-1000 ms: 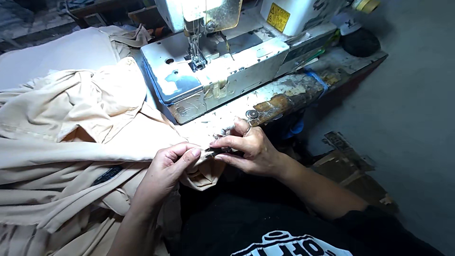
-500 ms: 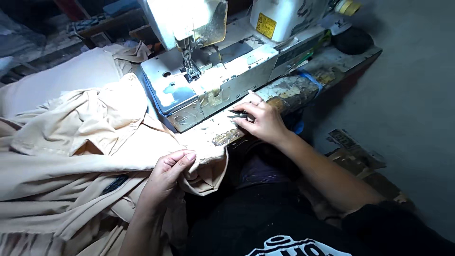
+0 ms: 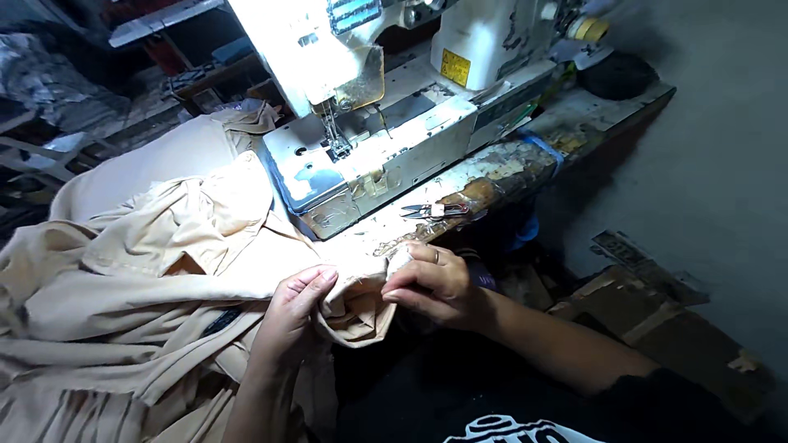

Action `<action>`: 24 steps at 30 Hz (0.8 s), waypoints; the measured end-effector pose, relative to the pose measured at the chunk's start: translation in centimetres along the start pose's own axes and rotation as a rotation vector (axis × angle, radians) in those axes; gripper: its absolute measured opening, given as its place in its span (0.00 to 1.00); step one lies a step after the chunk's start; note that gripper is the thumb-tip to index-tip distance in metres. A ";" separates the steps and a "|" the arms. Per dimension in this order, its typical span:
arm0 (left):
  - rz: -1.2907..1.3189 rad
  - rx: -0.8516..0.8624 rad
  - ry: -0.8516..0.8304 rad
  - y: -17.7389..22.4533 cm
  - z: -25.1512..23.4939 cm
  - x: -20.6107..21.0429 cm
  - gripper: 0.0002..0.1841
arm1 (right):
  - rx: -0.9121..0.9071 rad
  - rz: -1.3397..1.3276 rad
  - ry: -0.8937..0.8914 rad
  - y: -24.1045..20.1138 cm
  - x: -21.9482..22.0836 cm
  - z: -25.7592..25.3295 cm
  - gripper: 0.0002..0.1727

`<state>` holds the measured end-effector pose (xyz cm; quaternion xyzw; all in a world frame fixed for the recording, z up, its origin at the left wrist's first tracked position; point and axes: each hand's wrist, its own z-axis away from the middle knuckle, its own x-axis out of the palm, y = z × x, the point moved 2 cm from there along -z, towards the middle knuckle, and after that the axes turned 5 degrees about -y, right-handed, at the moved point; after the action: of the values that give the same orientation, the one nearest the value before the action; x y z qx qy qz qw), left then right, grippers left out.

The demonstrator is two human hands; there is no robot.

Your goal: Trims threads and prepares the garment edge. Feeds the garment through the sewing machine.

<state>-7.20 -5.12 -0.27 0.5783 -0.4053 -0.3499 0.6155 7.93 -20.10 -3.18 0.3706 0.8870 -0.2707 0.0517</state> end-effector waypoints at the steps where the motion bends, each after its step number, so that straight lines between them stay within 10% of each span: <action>1: 0.003 0.000 -0.004 0.0 0.0 0.0 0.16 | 0.014 0.012 0.003 0.2 0.0 -0.1 0.13; 14: 0.051 0.010 0.109 -0.4 0.2 0.3 0.17 | -0.101 0.114 -0.147 -2.2 1.5 0.7 0.10; 18: 0.099 0.010 0.097 -0.4 0.1 0.3 0.15 | 0.178 0.562 -0.024 2.3 -3.6 1.3 0.13; 24: 0.055 -0.029 0.040 -0.3 0.3 0.7 0.09 | 0.616 0.725 -0.385 7.7 -6.6 1.2 0.23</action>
<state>-7.19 -5.87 -0.47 0.5649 -0.4036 -0.3268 0.6413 17.86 -20.41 -5.70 0.5961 0.5549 -0.5472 0.1930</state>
